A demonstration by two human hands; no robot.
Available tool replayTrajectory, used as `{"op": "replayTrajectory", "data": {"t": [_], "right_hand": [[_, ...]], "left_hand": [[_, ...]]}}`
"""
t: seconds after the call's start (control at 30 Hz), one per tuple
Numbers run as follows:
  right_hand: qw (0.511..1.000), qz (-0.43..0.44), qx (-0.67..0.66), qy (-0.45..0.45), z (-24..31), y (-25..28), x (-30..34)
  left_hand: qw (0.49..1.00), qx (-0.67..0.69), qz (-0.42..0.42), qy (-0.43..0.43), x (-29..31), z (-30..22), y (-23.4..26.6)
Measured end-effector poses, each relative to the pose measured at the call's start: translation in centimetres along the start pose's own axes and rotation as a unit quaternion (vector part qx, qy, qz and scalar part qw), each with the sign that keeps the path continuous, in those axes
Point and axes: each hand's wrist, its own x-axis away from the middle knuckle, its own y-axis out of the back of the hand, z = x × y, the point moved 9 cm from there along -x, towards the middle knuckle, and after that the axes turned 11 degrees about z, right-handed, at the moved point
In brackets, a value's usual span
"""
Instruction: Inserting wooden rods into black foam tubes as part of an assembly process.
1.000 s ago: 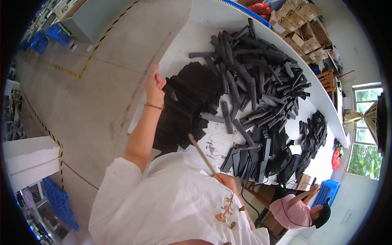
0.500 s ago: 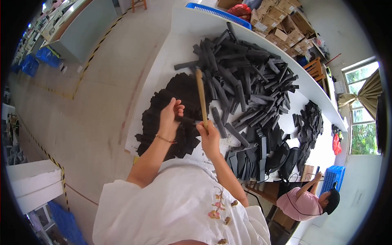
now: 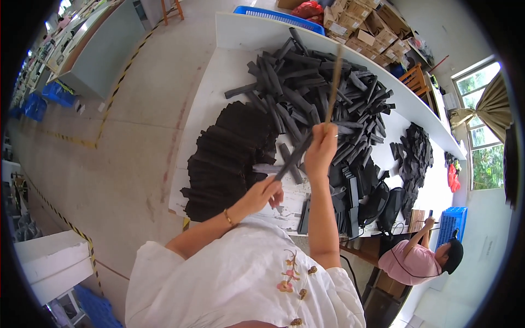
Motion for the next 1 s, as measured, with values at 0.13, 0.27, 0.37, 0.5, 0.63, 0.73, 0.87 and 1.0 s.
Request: {"op": "replayTrajectory", "data": {"t": [0.13,0.27,0.37,0.5,0.63,0.73,0.87,1.0], "right_hand": [[0.931,0.058,-0.245,-0.264,-5.0,-0.1,-2.1],[0.932,0.245,-0.174,-0.204,-2.1,-2.8,-0.1],[0.926,0.275,-0.187,-0.181,0.4,-5.0,2.1],[0.92,0.203,-0.292,-0.164,1.3,-5.8,4.4],[0.867,0.235,-0.354,-0.262,-1.6,-7.3,8.8],[0.837,0.208,-0.393,-0.319,-2.6,-8.1,10.0],[0.849,0.275,-0.364,-0.269,-2.4,-9.5,9.3],[0.942,0.148,-0.182,-0.242,-8.7,-3.7,5.9]], "left_hand": [[0.994,-0.071,0.073,0.036,3.4,3.7,-0.5],[0.96,-0.035,-0.222,-0.167,3.4,-5.6,6.2],[0.97,-0.012,-0.159,-0.183,0.0,-9.7,6.0],[0.976,0.085,-0.127,-0.153,-1.6,-7.2,6.9],[0.95,0.225,-0.14,-0.165,-2.0,-5.3,7.4],[0.902,0.36,-0.182,-0.154,-2.2,-3.8,6.8],[0.868,0.441,-0.166,-0.157,-3.9,-1.5,9.6],[0.854,0.2,-0.376,-0.3,3.5,-8.2,18.8]]}}
